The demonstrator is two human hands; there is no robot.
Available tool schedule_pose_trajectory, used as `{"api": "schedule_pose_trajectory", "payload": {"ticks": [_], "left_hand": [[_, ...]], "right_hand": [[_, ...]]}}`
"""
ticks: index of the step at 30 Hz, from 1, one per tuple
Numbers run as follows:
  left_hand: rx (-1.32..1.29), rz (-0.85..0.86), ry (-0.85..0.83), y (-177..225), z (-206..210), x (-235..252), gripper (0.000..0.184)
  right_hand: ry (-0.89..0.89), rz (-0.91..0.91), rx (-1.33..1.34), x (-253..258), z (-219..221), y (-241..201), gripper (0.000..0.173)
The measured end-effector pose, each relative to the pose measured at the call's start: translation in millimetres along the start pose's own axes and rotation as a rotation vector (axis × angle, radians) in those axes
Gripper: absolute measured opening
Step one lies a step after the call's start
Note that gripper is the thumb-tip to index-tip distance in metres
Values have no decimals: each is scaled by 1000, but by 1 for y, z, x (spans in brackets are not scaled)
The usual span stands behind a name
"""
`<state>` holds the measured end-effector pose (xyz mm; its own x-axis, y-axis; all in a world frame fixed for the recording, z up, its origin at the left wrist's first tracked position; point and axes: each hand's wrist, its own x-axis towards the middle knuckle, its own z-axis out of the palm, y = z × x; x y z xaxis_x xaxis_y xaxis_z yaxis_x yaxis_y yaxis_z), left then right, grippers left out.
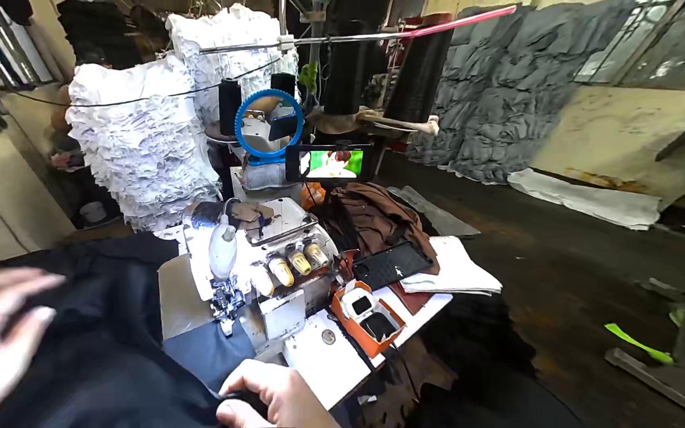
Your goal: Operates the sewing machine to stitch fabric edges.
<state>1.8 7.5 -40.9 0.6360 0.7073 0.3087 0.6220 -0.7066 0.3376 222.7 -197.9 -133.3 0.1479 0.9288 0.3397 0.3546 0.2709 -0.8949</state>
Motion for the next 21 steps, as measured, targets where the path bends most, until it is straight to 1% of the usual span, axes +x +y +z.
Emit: {"api": "schedule_pose_trajectory", "payload": {"ticks": [1,2,4,5,6,7,10,12,13,16,17,19,21], "left_hand": [[-81,175,-58,2,21,-3,36],[-178,271,-152,15,40,-9,38],[-405,350,-306,44,70,-23,37],[-472,360,-343,53,80,-29,35],[-495,365,-332,58,87,-34,33],[-499,375,-284,59,92,-36,30],[-466,384,-179,59,91,-37,23],[-450,388,-158,59,87,-37,23],[-452,390,-165,60,86,-36,23],[-483,380,-239,65,82,-35,21],[-488,363,-258,67,81,-35,21],[-499,339,-259,69,81,-37,22],[-519,352,-229,70,83,-39,24]], "right_hand": [[7,18,-9,3,2,3,18],[21,18,-24,7,3,3,19],[79,-36,-72,12,4,6,22],[112,-65,-82,14,4,9,23],[141,-82,-72,15,4,12,25],[155,-74,-40,16,3,13,26],[136,28,184,14,1,10,18],[81,54,303,11,-1,9,27],[69,47,310,10,-2,9,27],[86,-19,200,7,-6,14,13],[99,-44,145,7,-7,17,11],[84,-53,53,5,-11,21,14],[25,-65,38,3,-15,19,21]]}}
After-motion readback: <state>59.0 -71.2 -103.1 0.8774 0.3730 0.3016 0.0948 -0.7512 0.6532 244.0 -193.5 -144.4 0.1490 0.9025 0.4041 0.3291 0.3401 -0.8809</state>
